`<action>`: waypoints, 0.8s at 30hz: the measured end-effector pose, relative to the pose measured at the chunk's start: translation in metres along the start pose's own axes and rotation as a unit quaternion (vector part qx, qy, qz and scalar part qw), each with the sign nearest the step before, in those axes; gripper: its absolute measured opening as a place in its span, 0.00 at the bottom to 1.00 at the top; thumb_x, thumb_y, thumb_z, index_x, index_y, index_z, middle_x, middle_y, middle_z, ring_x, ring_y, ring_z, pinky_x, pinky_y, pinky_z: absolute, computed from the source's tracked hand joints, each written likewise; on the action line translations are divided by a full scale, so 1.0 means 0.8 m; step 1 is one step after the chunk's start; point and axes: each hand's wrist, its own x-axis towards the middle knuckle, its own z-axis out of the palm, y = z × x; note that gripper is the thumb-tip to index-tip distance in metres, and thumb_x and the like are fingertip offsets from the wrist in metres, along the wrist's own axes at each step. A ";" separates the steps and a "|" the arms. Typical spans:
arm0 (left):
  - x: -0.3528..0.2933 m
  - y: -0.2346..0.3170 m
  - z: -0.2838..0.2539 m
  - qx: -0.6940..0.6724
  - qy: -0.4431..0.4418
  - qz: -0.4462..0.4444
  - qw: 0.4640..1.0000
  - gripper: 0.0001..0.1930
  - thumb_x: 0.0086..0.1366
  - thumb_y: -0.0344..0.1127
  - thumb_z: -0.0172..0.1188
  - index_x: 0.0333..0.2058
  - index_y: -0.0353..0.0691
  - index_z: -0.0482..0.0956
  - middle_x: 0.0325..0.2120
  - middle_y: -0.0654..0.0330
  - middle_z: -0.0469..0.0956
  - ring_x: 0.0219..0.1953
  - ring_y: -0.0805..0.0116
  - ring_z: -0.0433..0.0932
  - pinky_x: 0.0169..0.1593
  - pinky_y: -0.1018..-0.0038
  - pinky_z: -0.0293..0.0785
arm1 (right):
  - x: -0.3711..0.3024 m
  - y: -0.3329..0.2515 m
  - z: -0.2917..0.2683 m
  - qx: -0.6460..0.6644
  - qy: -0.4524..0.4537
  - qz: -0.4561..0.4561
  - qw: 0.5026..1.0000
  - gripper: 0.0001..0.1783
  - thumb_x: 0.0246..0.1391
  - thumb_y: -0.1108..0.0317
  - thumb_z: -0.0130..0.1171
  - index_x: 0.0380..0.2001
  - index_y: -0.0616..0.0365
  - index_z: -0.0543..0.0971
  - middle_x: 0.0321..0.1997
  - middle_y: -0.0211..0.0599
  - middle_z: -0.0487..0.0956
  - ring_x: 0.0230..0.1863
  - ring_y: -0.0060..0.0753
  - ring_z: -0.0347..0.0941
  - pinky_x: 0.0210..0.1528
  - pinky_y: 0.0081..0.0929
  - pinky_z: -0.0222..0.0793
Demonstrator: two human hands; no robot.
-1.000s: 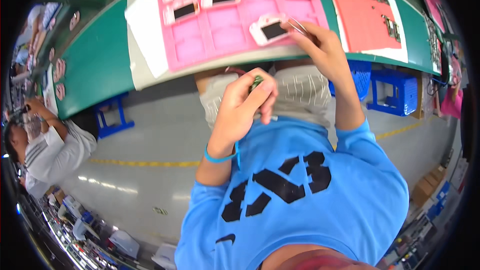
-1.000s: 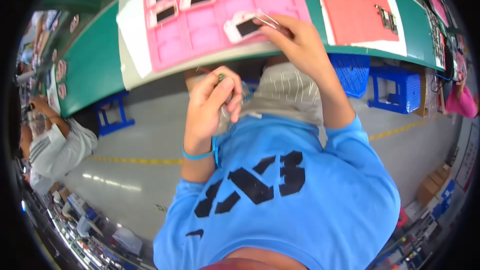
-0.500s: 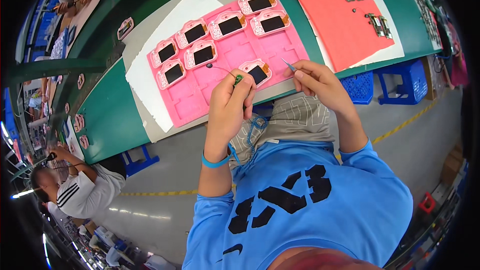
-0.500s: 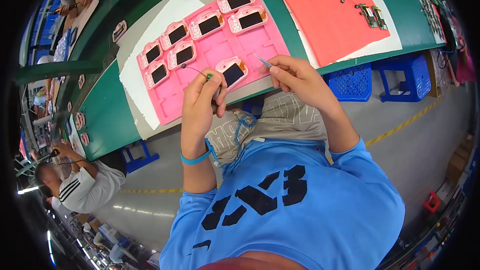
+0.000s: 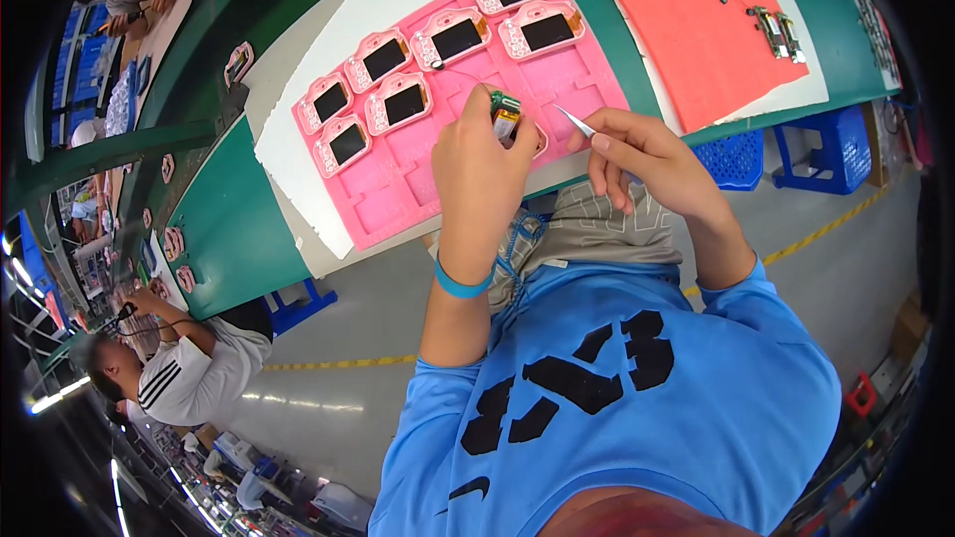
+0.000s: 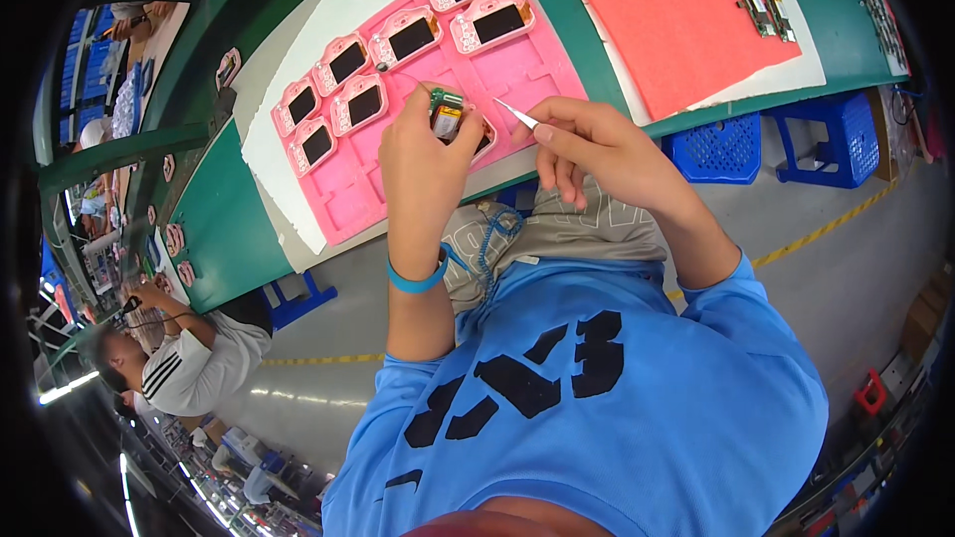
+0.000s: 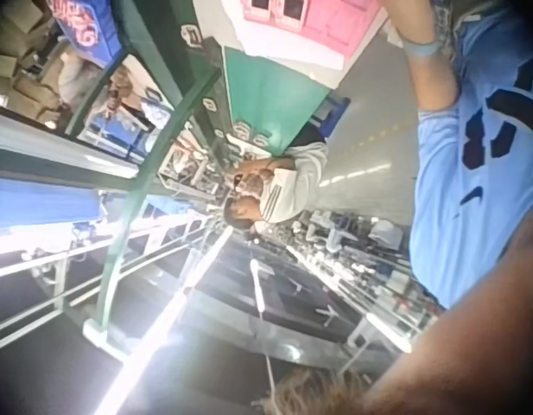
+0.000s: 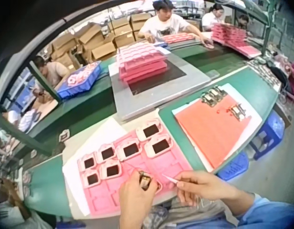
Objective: Assembling small electronic components onto circuit boards at a manual assembly station.
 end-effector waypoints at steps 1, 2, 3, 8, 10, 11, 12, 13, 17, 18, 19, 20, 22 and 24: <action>-0.001 -0.003 -0.001 -0.023 -0.007 -0.009 1.000 0.10 0.67 0.34 0.68 0.41 0.37 0.80 0.24 0.58 0.83 0.23 0.63 0.77 0.30 0.66 0.74 | -0.001 -0.002 0.004 0.010 -0.005 0.011 1.000 0.13 0.79 0.67 0.47 0.50 0.65 0.78 0.22 0.35 0.81 0.11 0.18 0.65 0.14 0.15 0.58; -0.003 -0.006 -0.001 -0.019 -0.013 -0.010 1.000 0.10 0.67 0.34 0.68 0.41 0.37 0.80 0.24 0.58 0.83 0.23 0.63 0.77 0.30 0.66 0.74 | -0.001 -0.004 0.008 0.016 -0.002 0.013 1.000 0.13 0.79 0.67 0.47 0.50 0.65 0.78 0.22 0.35 0.81 0.11 0.18 0.65 0.14 0.15 0.58; -0.005 -0.008 -0.002 -0.047 -0.013 -0.015 0.999 0.10 0.67 0.34 0.68 0.41 0.36 0.80 0.24 0.58 0.83 0.23 0.63 0.77 0.31 0.67 0.74 | -0.001 -0.005 0.012 0.019 -0.020 0.038 0.999 0.13 0.79 0.67 0.47 0.49 0.64 0.77 0.21 0.35 0.81 0.10 0.19 0.64 0.13 0.15 0.58; -0.009 -0.021 -0.005 -0.133 -0.014 -0.032 0.991 0.10 0.67 0.32 0.68 0.42 0.36 0.80 0.26 0.57 0.83 0.25 0.64 0.78 0.32 0.67 0.74 | 0.003 -0.007 0.025 0.039 -0.077 0.121 0.989 0.13 0.81 0.65 0.44 0.43 0.60 0.75 0.17 0.36 0.79 0.07 0.21 0.62 0.11 0.16 0.58; -0.010 -0.024 -0.005 -0.146 -0.008 -0.032 0.989 0.10 0.67 0.32 0.68 0.43 0.36 0.79 0.27 0.56 0.84 0.26 0.64 0.78 0.32 0.68 0.74 | 0.003 -0.007 0.028 0.048 -0.084 0.139 0.986 0.13 0.81 0.64 0.43 0.42 0.59 0.73 0.15 0.36 0.78 0.06 0.22 0.61 0.11 0.16 0.57; -0.011 -0.025 -0.005 -0.153 -0.004 -0.031 0.988 0.10 0.68 0.32 0.67 0.44 0.36 0.79 0.27 0.56 0.84 0.27 0.64 0.79 0.32 0.68 0.74 | 0.002 -0.005 0.031 0.052 -0.088 0.148 0.984 0.14 0.81 0.64 0.43 0.41 0.58 0.73 0.14 0.35 0.78 0.06 0.22 0.61 0.10 0.16 0.57; -0.011 -0.025 -0.004 -0.153 -0.007 -0.032 0.988 0.10 0.68 0.32 0.67 0.44 0.36 0.79 0.27 0.56 0.84 0.27 0.64 0.79 0.32 0.68 0.74 | 0.001 -0.005 0.034 0.053 -0.085 0.149 0.984 0.14 0.81 0.64 0.43 0.41 0.58 0.73 0.14 0.35 0.78 0.06 0.22 0.61 0.10 0.16 0.57; -0.012 -0.024 -0.003 -0.153 -0.007 -0.027 0.988 0.10 0.68 0.31 0.67 0.44 0.36 0.79 0.27 0.56 0.84 0.27 0.64 0.79 0.32 0.68 0.74 | 0.000 -0.004 0.037 0.058 -0.075 0.156 0.983 0.14 0.81 0.63 0.43 0.40 0.58 0.72 0.14 0.35 0.77 0.06 0.22 0.61 0.10 0.16 0.57; -0.016 -0.022 -0.001 -0.151 -0.005 -0.011 0.989 0.09 0.69 0.31 0.66 0.45 0.36 0.78 0.28 0.56 0.83 0.26 0.64 0.78 0.32 0.69 0.74 | -0.005 -0.003 0.051 0.072 -0.044 0.175 0.981 0.15 0.82 0.62 0.42 0.40 0.57 0.72 0.13 0.35 0.77 0.06 0.22 0.61 0.10 0.16 0.56; -0.017 -0.021 -0.001 -0.145 -0.007 -0.009 0.989 0.09 0.69 0.31 0.66 0.45 0.36 0.78 0.28 0.56 0.83 0.26 0.64 0.78 0.32 0.69 0.74 | -0.005 -0.003 0.054 0.069 -0.038 0.178 0.981 0.15 0.82 0.62 0.42 0.40 0.57 0.72 0.13 0.35 0.77 0.06 0.21 0.61 0.10 0.16 0.56; -0.017 -0.020 -0.002 -0.139 -0.008 -0.007 0.990 0.09 0.69 0.30 0.65 0.45 0.36 0.78 0.28 0.56 0.83 0.27 0.65 0.78 0.32 0.69 0.74 | -0.006 -0.003 0.056 0.066 -0.031 0.181 0.981 0.15 0.82 0.62 0.42 0.40 0.57 0.72 0.13 0.35 0.77 0.06 0.21 0.60 0.10 0.16 0.56; -0.018 -0.020 -0.002 -0.134 -0.009 -0.005 0.991 0.09 0.69 0.30 0.65 0.45 0.36 0.78 0.28 0.56 0.83 0.27 0.65 0.78 0.32 0.69 0.74 | -0.006 -0.003 0.058 0.063 -0.025 0.183 0.981 0.15 0.82 0.61 0.42 0.40 0.57 0.72 0.13 0.35 0.77 0.06 0.21 0.60 0.10 0.16 0.56; -0.018 -0.021 -0.003 -0.129 -0.011 -0.001 0.992 0.09 0.69 0.30 0.65 0.45 0.36 0.78 0.28 0.56 0.83 0.27 0.65 0.78 0.32 0.69 0.74 | -0.008 -0.005 0.061 0.059 -0.017 0.185 0.981 0.15 0.82 0.61 0.42 0.40 0.57 0.72 0.13 0.35 0.77 0.06 0.21 0.60 0.10 0.16 0.56; -0.019 -0.021 -0.003 -0.137 -0.011 -0.002 0.990 0.09 0.69 0.30 0.65 0.45 0.36 0.77 0.28 0.56 0.83 0.27 0.65 0.78 0.33 0.69 0.74 | -0.010 -0.009 0.062 0.043 -0.015 0.187 0.981 0.15 0.82 0.61 0.42 0.40 0.57 0.72 0.13 0.34 0.76 0.06 0.20 0.59 0.10 0.15 0.55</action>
